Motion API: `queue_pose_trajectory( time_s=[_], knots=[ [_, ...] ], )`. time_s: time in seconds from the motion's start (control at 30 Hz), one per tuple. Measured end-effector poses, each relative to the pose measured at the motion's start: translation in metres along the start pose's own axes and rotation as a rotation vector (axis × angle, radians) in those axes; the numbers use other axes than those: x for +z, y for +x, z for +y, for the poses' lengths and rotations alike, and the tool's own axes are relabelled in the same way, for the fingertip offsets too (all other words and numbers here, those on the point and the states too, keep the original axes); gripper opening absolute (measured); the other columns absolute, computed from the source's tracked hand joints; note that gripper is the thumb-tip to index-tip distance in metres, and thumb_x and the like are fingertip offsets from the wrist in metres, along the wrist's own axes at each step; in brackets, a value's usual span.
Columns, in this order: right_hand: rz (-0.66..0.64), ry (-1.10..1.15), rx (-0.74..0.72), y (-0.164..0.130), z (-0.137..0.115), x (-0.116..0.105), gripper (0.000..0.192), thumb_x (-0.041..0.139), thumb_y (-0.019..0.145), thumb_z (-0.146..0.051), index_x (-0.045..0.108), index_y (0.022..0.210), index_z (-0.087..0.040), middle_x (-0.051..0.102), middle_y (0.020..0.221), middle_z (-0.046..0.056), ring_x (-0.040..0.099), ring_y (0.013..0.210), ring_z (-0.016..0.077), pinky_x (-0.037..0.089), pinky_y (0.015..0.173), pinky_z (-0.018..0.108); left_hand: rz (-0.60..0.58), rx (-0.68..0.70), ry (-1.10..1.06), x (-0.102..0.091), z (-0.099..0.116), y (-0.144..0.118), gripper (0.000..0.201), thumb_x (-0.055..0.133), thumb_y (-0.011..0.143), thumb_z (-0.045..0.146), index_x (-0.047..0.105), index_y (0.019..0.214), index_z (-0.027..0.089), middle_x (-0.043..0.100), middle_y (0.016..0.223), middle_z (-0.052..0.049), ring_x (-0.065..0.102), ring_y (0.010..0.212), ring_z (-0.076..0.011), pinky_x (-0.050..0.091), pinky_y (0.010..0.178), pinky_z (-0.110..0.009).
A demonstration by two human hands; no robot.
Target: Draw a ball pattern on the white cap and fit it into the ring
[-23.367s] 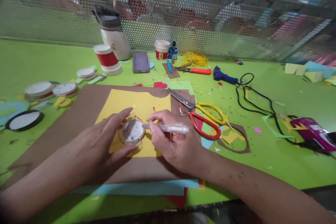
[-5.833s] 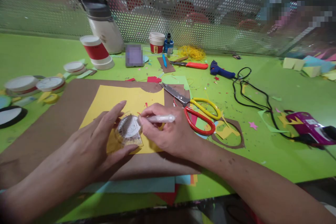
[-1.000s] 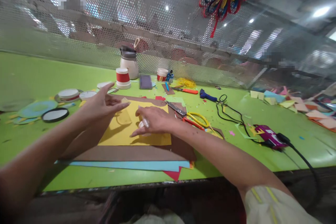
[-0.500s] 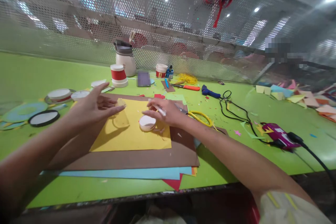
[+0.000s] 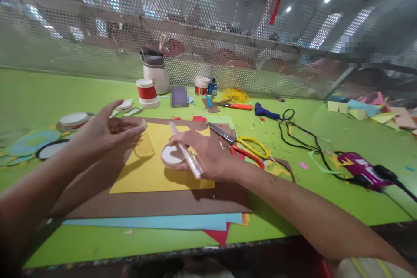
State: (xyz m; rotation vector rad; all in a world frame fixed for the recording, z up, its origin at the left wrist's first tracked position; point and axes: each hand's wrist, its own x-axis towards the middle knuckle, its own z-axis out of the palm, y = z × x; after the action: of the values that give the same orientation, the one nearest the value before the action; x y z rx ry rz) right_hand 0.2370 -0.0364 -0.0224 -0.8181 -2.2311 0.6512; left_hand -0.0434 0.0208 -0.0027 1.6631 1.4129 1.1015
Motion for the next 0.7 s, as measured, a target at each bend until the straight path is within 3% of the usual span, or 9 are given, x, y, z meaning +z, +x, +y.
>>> queue_pose_trajectory(
  time_s=[0.1, 0.17, 0.3, 0.4, 0.5, 0.6, 0.7],
  knots=[
    [-0.197, 0.160, 0.047, -0.002, -0.006, 0.006, 0.038, 0.084, 0.091, -0.033, 0.067, 0.124, -0.025, 0.076, 0.134, 0.008, 0.073, 0.124, 0.0231, 0.056, 0.107, 0.036, -0.012, -0.052, -0.006, -0.001, 0.005, -0.002, 0.123, 0.091, 0.075, 0.046, 0.021, 0.172, 0.015, 0.080, 0.115, -0.016, 0.079, 0.106, -0.0318, 0.066, 0.087, -0.045],
    [-0.246, 0.188, 0.086, -0.001, 0.001, 0.011, 0.037, 0.084, 0.091, -0.033, 0.069, 0.123, -0.023, 0.078, 0.132, 0.009, 0.075, 0.122, 0.0235, 0.057, 0.105, 0.036, 0.006, -0.030, 0.027, -0.001, 0.004, -0.002, 0.120, 0.091, 0.077, 0.047, 0.022, 0.171, 0.016, 0.079, 0.116, -0.016, 0.078, 0.109, -0.0322, 0.065, 0.093, -0.048],
    [-0.078, 0.030, 0.155, 0.000, 0.032, 0.000, 0.039, 0.083, 0.089, -0.028, 0.070, 0.125, -0.022, 0.077, 0.134, 0.011, 0.075, 0.122, 0.0273, 0.057, 0.105, 0.041, 0.023, 0.037, 0.051, -0.001, -0.006, 0.001, 0.120, 0.093, 0.073, 0.054, 0.029, 0.170, 0.022, 0.080, 0.112, -0.012, 0.078, 0.105, -0.0328, 0.065, 0.093, -0.053],
    [0.028, -0.079, 0.146, -0.001, 0.038, -0.011, 0.040, 0.083, 0.088, -0.026, 0.070, 0.125, -0.020, 0.078, 0.130, 0.013, 0.075, 0.118, 0.0287, 0.058, 0.103, 0.044, 0.018, 0.035, 0.042, -0.001, -0.005, -0.001, 0.122, 0.093, 0.072, 0.056, 0.028, 0.170, 0.024, 0.079, 0.111, -0.011, 0.078, 0.104, -0.0331, 0.065, 0.091, -0.054],
    [-0.013, -0.050, 0.024, -0.001, 0.024, -0.001, 0.037, 0.079, 0.096, -0.031, 0.068, 0.130, -0.022, 0.075, 0.137, 0.013, 0.072, 0.126, 0.0271, 0.056, 0.109, 0.042, 0.004, 0.042, 0.075, -0.001, 0.003, -0.004, 0.120, 0.090, 0.075, 0.055, 0.026, 0.170, 0.020, 0.079, 0.111, -0.011, 0.077, 0.111, -0.0341, 0.063, 0.096, -0.053],
    [-0.109, -0.130, -0.015, 0.006, 0.017, 0.016, 0.029, 0.080, 0.096, -0.031, 0.071, 0.122, -0.022, 0.077, 0.127, 0.013, 0.073, 0.119, 0.0263, 0.059, 0.100, 0.038, -0.016, 0.029, 0.070, 0.002, 0.005, -0.006, 0.120, 0.090, 0.075, 0.053, 0.027, 0.170, 0.016, 0.078, 0.109, -0.011, 0.076, 0.112, -0.0336, 0.063, 0.098, -0.052],
    [-0.099, -0.246, 0.061, 0.013, 0.022, 0.015, 0.028, 0.078, 0.097, -0.026, 0.071, 0.123, -0.017, 0.074, 0.131, 0.019, 0.072, 0.122, 0.0297, 0.058, 0.102, 0.044, -0.025, -0.022, 0.035, 0.008, -0.004, -0.003, 0.126, 0.093, 0.070, 0.056, 0.028, 0.170, 0.018, 0.077, 0.108, -0.011, 0.077, 0.108, -0.0342, 0.066, 0.094, -0.052]
  ],
)
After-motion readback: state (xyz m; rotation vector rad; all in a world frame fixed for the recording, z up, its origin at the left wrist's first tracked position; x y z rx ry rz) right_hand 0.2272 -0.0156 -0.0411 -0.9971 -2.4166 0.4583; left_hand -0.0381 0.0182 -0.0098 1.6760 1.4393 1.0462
